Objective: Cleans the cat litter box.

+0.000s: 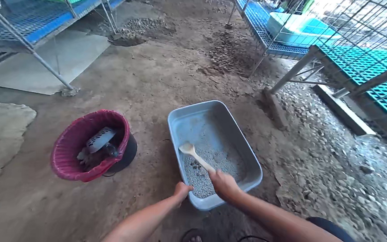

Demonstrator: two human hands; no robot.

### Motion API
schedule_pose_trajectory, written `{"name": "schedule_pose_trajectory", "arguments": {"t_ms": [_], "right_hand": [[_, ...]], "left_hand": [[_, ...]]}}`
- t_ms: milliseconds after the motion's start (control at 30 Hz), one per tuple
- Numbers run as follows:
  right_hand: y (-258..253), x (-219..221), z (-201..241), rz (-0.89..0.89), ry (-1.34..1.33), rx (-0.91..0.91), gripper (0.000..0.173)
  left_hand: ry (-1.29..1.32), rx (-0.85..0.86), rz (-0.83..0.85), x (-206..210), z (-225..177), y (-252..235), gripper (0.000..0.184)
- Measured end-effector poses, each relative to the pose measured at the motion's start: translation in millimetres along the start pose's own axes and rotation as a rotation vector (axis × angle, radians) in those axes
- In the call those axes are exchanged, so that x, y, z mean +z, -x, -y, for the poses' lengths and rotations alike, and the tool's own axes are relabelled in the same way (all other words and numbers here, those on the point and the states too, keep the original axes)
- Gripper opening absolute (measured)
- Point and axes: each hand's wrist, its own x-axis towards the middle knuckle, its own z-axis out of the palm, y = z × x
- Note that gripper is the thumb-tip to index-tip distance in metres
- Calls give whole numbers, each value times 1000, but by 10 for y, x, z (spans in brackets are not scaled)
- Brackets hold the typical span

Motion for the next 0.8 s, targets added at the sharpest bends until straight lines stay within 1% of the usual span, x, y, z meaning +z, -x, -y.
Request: {"name": "schedule_pose_trajectory", "arguments": {"t_ms": [67, 133, 200, 267, 333, 400, 500, 567, 633, 667, 733, 800], "right_hand": [[-411, -304, 106, -89, -46, -27, 48], [-631, -467, 152, -125, -65, -49, 47], [-520, -353, 43, -105, -93, -81, 46], [-209, -74, -213, -66, -88, -104, 47], [56, 135, -432, -33, -34, -109, 48], [102, 177, -478, -21, 10, -101, 49], [-209, -78, -222, -57, 27, -74, 48], [-477, -316, 2, -106, -7, -52, 46], [-590, -577, 148, -168, -103, -37, 42], [-522, -711, 197, -189, -183, -29, 41], [-208, -963, 292, -246, -322, -46, 40], [171, -1074, 474, -346, -443, -175, 41]], "left_hand": [[-27, 3, -32, 18, -21, 13, 53], [-24, 7, -22, 22, -16, 5, 55], [-13, -6, 8, 13, 0, 0, 53], [-15, -27, 36, 16, 8, 11, 47], [-33, -53, 57, -9, -40, 13, 44], [-41, -74, 78, -44, -58, 9, 45], [-31, -70, 61, -43, -48, 24, 43], [-5, -47, 40, -5, -20, 29, 48], [33, -14, -2, 48, 35, 53, 54], [42, 6, -11, 70, 77, 75, 55], [39, 45, -9, 65, 94, 85, 57], [41, 71, -22, 2, -6, 138, 53]]}}
